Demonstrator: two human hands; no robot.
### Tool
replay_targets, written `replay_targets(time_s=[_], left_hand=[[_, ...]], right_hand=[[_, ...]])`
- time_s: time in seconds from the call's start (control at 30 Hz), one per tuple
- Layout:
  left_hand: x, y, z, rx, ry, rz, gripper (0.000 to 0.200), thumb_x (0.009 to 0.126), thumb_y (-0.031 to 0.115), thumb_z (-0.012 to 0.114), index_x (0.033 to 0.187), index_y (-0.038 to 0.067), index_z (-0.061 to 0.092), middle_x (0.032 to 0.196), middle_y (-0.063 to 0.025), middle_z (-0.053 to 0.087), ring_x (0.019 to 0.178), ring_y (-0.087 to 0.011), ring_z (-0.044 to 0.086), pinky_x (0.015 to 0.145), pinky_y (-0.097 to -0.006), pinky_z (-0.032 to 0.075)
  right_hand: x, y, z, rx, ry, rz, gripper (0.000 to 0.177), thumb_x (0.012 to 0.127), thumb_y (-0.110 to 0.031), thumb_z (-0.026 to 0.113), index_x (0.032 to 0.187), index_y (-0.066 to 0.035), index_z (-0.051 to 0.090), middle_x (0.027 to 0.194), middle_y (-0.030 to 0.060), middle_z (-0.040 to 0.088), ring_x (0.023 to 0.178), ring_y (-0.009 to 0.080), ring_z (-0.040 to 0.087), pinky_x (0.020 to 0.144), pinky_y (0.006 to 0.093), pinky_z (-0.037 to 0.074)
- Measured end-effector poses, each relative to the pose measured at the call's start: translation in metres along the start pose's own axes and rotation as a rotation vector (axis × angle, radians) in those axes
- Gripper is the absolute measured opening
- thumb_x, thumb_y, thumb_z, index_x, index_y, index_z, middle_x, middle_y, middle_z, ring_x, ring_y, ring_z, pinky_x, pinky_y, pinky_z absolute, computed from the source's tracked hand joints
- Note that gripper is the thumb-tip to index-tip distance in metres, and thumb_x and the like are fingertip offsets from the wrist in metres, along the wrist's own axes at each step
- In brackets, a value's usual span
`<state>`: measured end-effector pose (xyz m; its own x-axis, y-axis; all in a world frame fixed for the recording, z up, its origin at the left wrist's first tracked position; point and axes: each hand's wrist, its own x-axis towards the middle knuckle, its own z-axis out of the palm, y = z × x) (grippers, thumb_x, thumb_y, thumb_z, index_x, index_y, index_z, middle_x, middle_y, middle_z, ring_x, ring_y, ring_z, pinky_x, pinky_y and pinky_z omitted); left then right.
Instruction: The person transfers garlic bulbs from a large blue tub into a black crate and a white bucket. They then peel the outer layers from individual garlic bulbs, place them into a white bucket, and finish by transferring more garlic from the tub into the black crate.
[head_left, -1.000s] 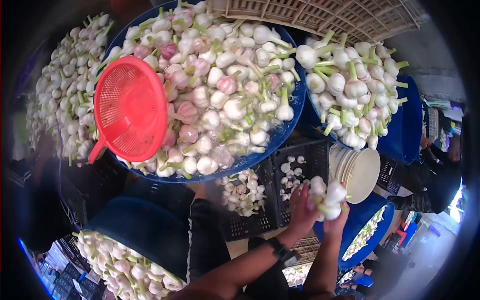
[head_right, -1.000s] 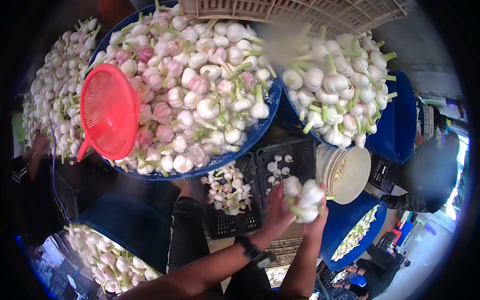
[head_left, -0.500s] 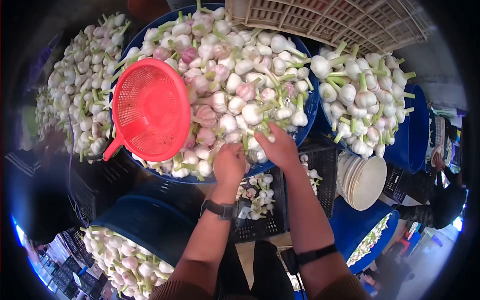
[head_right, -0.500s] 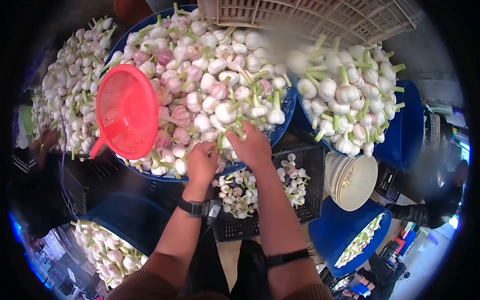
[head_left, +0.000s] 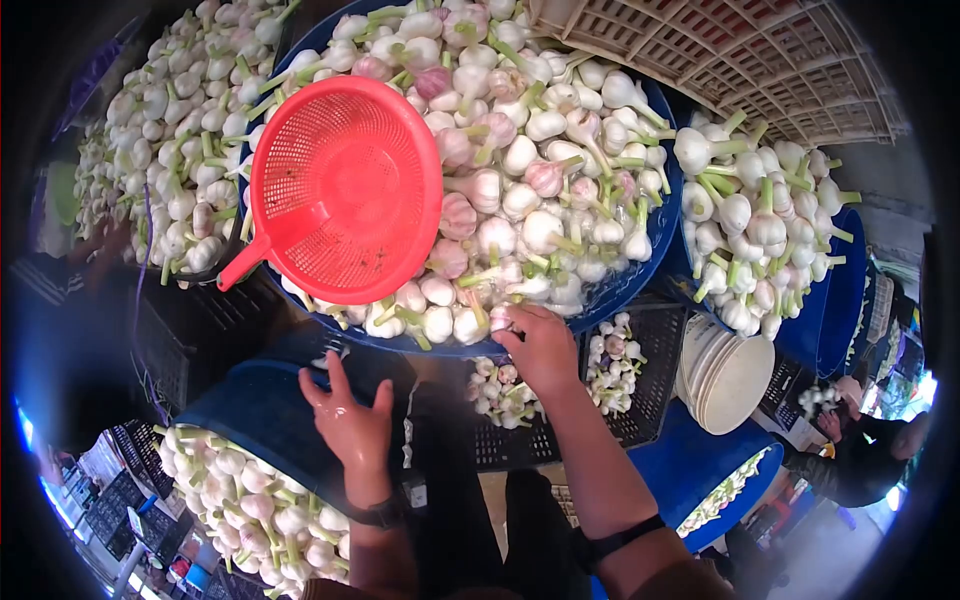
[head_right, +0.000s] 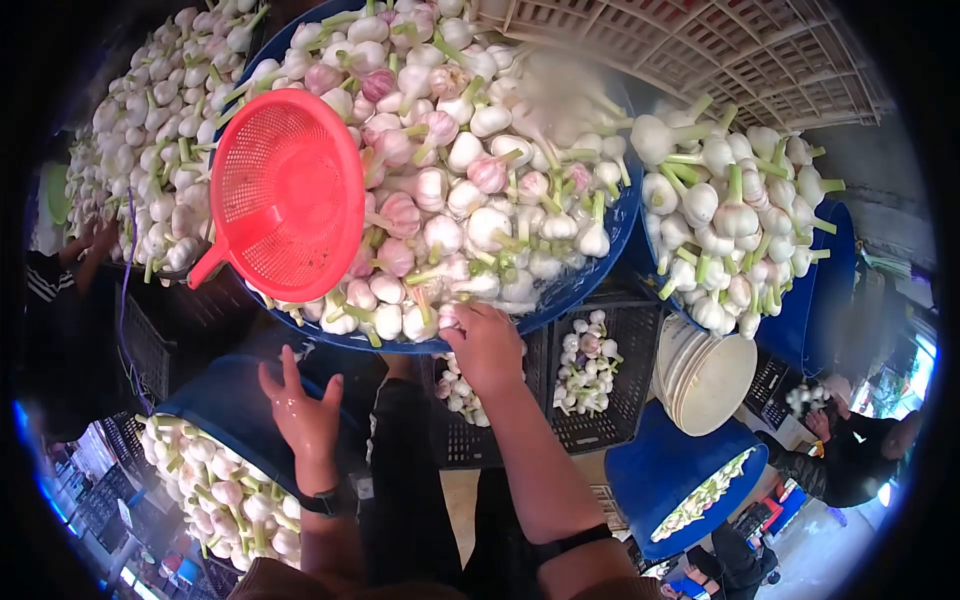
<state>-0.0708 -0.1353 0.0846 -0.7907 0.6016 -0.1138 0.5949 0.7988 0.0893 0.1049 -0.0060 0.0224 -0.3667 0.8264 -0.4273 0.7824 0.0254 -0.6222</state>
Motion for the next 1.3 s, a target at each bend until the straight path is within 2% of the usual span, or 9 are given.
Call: replay_targets(time_s=[0.27,0.43,0.53,0.6,0.7,0.93,0.97,1.07,1.3], left_hand=[[0.000,0.095,0.053,-0.563,-0.179,0.338,0.046,0.070,0.011,0.068,0.112,-0.001,0.055,0.113,-0.0224,0.050,0.103,-0.0374,0.050,0.089,-0.0400,0.041],[0.008,0.113,0.081,-0.644,-0.351,0.135,0.064,0.068,0.018,0.070,0.122,-0.004,0.043,0.114,-0.0281,0.046,0.106,-0.0421,0.044,0.092,-0.0445,0.038],[0.011,0.123,0.093,-0.716,-0.527,0.133,0.080,0.067,0.029,0.072,0.129,-0.003,0.033,0.118,-0.0287,0.044,0.111,-0.0428,0.041,0.096,-0.0441,0.035],[0.012,0.136,0.103,-0.780,-0.580,-0.125,0.091,0.066,0.039,0.073,0.134,-0.001,0.027,0.124,-0.0289,0.041,0.118,-0.0427,0.037,0.099,-0.0428,0.033],[0.031,0.144,0.107,-1.040,-0.775,-0.401,0.093,0.068,0.046,0.070,0.136,0.000,0.026,0.132,-0.0257,0.038,0.122,-0.0343,0.038,0.100,-0.0412,0.032],[0.055,0.141,0.137,-1.539,-1.225,-0.760,0.069,0.080,0.055,0.056,0.127,0.006,0.044,0.119,-0.0134,0.054,0.100,-0.0267,0.058,0.081,-0.0405,0.050],[0.057,0.139,0.141,-1.619,-1.292,-0.835,0.061,0.082,0.052,0.055,0.122,0.007,0.048,0.114,-0.0124,0.057,0.094,-0.0268,0.060,0.076,-0.0414,0.052],[0.055,0.131,0.144,-1.797,-1.366,-0.986,0.047,0.084,0.044,0.055,0.113,0.007,0.054,0.108,-0.0114,0.059,0.092,-0.0277,0.060,0.075,-0.0425,0.052],[0.036,0.138,0.118,-2.048,-0.911,-0.903,0.048,0.081,0.036,0.060,0.116,0.005,0.051,0.111,-0.0120,0.056,0.098,-0.0255,0.057,0.085,-0.0380,0.047]], right_hand=[[0.009,0.015,0.015,-0.253,0.011,0.024,0.012,0.076,-0.012,0.060,0.085,-0.005,0.065,0.086,0.0147,0.064,0.078,0.0334,0.060,0.074,0.0367,0.048],[0.017,0.041,-0.074,0.787,0.474,0.191,0.014,0.085,-0.010,0.056,0.092,0.000,0.064,0.076,0.0017,0.062,0.065,0.0086,0.056,0.057,0.0244,0.046],[0.014,0.050,-0.141,-0.456,0.522,0.347,0.032,0.087,-0.022,0.055,0.108,0.001,0.059,0.094,0.0180,0.064,0.082,0.0343,0.062,0.073,0.0388,0.049],[0.005,0.063,-0.144,-0.718,0.551,0.325,0.038,0.084,-0.023,0.057,0.113,0.002,0.055,0.108,0.0255,0.057,0.094,0.0430,0.056,0.083,0.0461,0.044],[0.009,0.055,-0.116,-0.183,0.511,0.035,0.039,0.083,-0.024,0.060,0.111,0.003,0.055,0.110,0.0235,0.056,0.102,0.0366,0.055,0.089,0.0401,0.042],[0.092,0.051,-0.024,0.876,0.085,0.576,0.074,0.086,-0.053,0.048,0.137,-0.002,0.030,0.146,0.0167,0.016,0.129,0.0303,0.029,0.102,0.0370,0.029],[0.098,0.053,-0.019,1.032,-0.106,0.690,0.059,0.091,-0.049,0.042,0.129,-0.004,0.041,0.120,0.0114,0.053,0.104,0.0225,0.054,0.091,0.0382,0.045],[0.098,0.060,-0.006,1.311,-0.355,0.700,0.058,0.090,-0.050,0.043,0.128,-0.006,0.043,0.120,0.0115,0.053,0.104,0.0234,0.056,0.091,0.0391,0.046],[0.077,0.035,-0.007,1.474,-0.109,0.617,0.047,0.086,-0.040,0.053,0.120,-0.007,0.050,0.115,0.0098,0.056,0.099,0.0217,0.058,0.083,0.0354,0.049]])
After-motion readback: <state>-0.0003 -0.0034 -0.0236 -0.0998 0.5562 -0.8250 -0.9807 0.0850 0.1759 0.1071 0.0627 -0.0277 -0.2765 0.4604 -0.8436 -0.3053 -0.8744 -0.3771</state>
